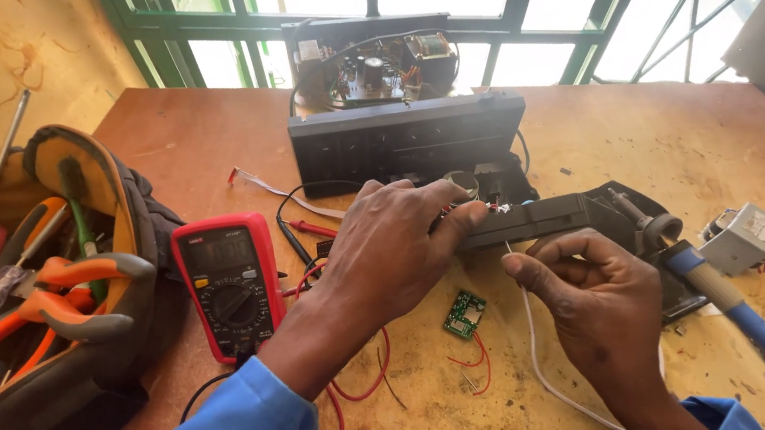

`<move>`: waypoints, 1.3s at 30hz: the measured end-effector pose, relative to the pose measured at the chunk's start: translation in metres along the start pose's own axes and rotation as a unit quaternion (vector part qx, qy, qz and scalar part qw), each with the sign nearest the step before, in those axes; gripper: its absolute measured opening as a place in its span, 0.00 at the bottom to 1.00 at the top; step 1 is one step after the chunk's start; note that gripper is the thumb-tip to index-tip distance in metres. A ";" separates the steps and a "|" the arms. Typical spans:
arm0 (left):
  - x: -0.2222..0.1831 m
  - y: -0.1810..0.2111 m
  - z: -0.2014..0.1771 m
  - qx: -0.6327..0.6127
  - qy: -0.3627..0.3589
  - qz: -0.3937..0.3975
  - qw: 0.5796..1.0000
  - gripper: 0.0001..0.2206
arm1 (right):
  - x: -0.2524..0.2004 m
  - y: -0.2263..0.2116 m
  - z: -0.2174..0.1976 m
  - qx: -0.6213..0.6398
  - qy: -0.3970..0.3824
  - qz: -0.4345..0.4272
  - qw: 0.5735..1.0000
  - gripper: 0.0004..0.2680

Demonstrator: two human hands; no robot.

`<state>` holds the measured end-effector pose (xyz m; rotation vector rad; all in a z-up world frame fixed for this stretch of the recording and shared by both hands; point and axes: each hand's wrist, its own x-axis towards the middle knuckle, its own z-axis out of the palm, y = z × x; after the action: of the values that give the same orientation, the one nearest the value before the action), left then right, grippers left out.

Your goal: Repairing the internal components of an electronic device by testing circuits with a multimeter and reassembling the internal boards and wiring.

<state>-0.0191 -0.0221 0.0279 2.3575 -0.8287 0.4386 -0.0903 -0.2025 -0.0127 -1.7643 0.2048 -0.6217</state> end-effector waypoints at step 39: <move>0.035 0.017 0.023 -0.219 -0.020 -0.149 0.964 0.13 | 0.004 0.018 -0.009 0.116 -0.103 0.184 0.971 0.07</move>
<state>-0.0017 -0.0631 0.0340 2.0305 -0.5081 0.0688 -0.0888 -0.2171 -0.0265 -1.5009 0.2950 -0.1840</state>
